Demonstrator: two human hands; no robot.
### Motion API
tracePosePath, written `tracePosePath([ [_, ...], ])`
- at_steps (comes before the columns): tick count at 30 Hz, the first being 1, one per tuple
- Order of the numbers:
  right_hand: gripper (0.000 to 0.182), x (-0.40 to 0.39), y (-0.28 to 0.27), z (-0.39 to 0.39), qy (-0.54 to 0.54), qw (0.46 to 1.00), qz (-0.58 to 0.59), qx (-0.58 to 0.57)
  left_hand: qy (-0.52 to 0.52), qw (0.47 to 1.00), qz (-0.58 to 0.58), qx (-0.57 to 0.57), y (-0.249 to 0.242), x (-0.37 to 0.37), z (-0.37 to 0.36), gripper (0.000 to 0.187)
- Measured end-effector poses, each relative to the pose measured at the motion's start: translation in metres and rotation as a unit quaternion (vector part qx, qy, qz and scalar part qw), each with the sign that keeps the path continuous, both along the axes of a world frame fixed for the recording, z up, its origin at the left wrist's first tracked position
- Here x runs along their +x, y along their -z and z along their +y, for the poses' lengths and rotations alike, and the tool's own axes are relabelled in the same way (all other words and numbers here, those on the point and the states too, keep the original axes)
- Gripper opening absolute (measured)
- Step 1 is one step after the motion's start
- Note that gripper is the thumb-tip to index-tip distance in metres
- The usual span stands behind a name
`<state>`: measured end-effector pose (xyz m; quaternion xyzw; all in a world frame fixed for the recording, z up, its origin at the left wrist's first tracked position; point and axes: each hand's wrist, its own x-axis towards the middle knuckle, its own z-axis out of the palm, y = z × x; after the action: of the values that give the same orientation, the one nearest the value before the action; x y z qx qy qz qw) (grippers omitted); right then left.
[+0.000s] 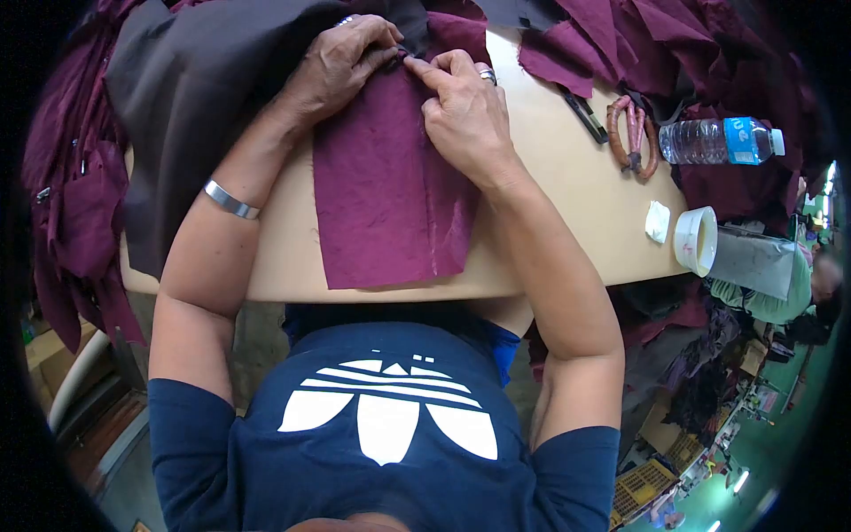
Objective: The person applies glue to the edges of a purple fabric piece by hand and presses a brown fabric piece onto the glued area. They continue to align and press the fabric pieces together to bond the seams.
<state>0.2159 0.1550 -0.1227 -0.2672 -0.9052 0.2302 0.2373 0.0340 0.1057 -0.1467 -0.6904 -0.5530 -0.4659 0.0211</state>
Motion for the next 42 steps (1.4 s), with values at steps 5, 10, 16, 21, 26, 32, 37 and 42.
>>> tracePosePath([
  [5, 0.037, 0.0, -0.003, 0.001, -0.007, 1.0, -0.004, -0.023, -0.006, 1.0, -0.004, -0.015, -0.001, 0.0, -0.001, 0.01],
  [10, 0.032, 0.011, -0.011, -0.013, -0.032, 0.997, 0.004, 0.066, -0.01, 0.999, -0.002, -0.033, -0.004, 0.001, -0.002, 0.01],
  [16, 0.032, 0.026, -0.017, -0.026, -0.054, 0.997, 0.023, -0.054, -0.024, 0.998, -0.018, -0.06, -0.008, 0.004, -0.005, 0.01],
  [21, 0.037, 0.022, -0.015, -0.035, -0.047, 0.998, -0.013, 0.039, -0.012, 1.0, 0.001, -0.029, -0.005, 0.0, -0.004, 0.01],
  [26, 0.037, 0.054, -0.025, -0.057, -0.102, 0.994, -0.025, -0.029, -0.016, 0.999, -0.002, -0.03, -0.006, 0.001, -0.004, 0.01],
  [32, 0.042, 0.045, -0.021, -0.054, -0.058, 0.997, -0.042, 0.0, -0.011, 0.999, -0.009, -0.051, -0.009, 0.003, -0.007, 0.01],
  [37, 0.035, 0.073, -0.023, -0.079, -0.114, 0.991, -0.061, 0.027, -0.02, 0.999, 0.004, -0.041, -0.007, 0.002, -0.006, 0.01],
  [42, 0.044, 0.08, -0.03, -0.079, -0.117, 0.992, -0.021, -0.045, -0.02, 0.999, -0.007, -0.048, -0.008, 0.003, -0.007, 0.01],
])
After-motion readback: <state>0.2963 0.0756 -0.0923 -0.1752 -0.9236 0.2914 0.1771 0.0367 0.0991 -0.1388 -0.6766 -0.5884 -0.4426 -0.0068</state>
